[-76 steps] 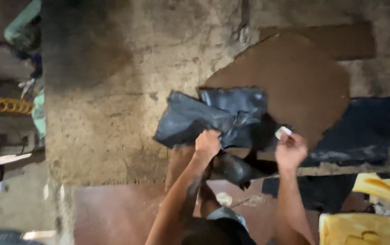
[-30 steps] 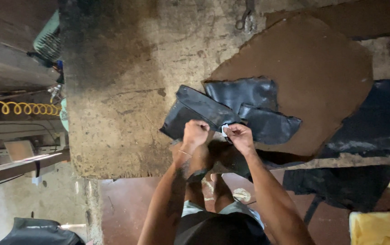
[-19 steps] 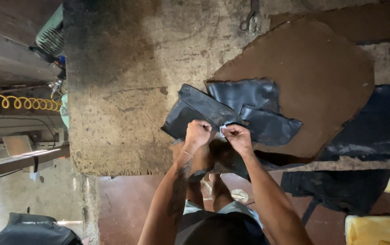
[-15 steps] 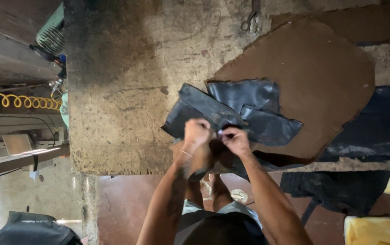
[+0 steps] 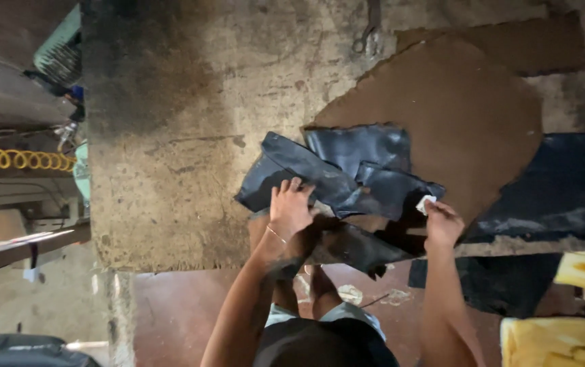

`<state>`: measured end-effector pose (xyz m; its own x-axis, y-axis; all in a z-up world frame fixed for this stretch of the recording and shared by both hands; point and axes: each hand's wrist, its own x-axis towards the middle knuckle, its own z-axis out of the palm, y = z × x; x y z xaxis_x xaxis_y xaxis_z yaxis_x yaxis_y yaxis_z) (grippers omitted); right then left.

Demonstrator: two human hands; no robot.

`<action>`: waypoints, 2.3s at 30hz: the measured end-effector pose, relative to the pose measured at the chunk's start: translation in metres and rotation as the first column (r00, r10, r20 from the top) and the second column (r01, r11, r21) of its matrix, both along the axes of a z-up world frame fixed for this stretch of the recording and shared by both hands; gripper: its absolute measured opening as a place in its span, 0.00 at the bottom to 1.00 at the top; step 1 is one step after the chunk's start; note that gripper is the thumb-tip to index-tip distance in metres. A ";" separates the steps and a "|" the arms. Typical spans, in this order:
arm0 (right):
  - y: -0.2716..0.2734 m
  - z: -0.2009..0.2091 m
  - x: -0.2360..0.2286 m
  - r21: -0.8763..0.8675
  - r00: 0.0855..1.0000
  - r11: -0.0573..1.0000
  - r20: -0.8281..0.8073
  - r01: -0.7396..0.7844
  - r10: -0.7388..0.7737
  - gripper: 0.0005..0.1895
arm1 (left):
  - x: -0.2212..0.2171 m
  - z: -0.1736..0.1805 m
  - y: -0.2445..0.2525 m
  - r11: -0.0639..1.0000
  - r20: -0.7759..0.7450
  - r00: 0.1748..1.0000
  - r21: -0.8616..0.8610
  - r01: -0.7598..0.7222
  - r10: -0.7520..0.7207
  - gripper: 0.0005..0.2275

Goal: The person aligns dark leather pieces by hand on a wooden workbench, positions them against a larger section of brown leather, and marks the material using a piece of white chalk.

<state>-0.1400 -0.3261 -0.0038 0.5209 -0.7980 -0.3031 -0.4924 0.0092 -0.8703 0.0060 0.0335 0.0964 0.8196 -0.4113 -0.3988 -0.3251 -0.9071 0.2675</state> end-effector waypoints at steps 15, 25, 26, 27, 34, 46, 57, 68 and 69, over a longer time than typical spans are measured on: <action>-0.048 0.075 0.027 -0.232 0.978 0.952 0.021 -0.198 0.208 0.09 | -0.047 -0.003 -0.007 1.000 -0.183 0.983 -0.007 0.013 -0.014 0.22; 0.085 0.051 0.025 0.687 0.781 0.706 0.533 -0.174 -0.325 0.07 | -0.031 -0.127 -0.081 0.887 -0.472 0.797 -0.064 -0.457 0.376 0.21; 0.111 0.030 0.036 0.367 0.928 0.909 0.369 -0.200 0.055 0.09 | -0.026 -0.123 -0.079 0.882 -0.486 0.775 -0.020 -0.471 0.403 0.19; 0.137 0.010 0.048 0.018 0.942 0.942 0.028 -0.335 0.335 0.12 | -0.022 -0.118 -0.076 0.874 -0.498 0.753 0.023 -0.485 0.430 0.17; 0.131 -0.066 0.049 0.044 0.915 0.920 -0.097 -0.390 0.392 0.07 | -0.013 -0.060 -0.057 0.798 -0.586 0.688 -0.112 -0.593 0.429 0.10; 0.147 -0.039 0.046 -0.178 0.882 0.867 -0.019 -0.466 0.470 0.04 | -0.024 -0.088 -0.058 0.741 -0.522 0.711 -0.203 -0.640 0.471 0.07; 0.153 -0.051 0.056 0.051 0.886 0.886 -0.033 -0.460 0.462 0.04 | -0.013 -0.068 -0.030 0.674 -0.471 0.702 -0.264 -0.690 0.534 0.07; 0.156 -0.041 0.057 -0.078 0.857 0.854 -0.048 -0.515 0.512 0.04 | -0.014 -0.059 -0.031 0.647 -0.481 0.681 -0.268 -0.714 0.552 0.07; 0.156 -0.035 0.057 -0.126 0.844 0.836 -0.035 -0.535 0.535 0.03 | -0.014 -0.059 -0.033 0.636 -0.472 0.683 -0.285 -0.717 0.558 0.06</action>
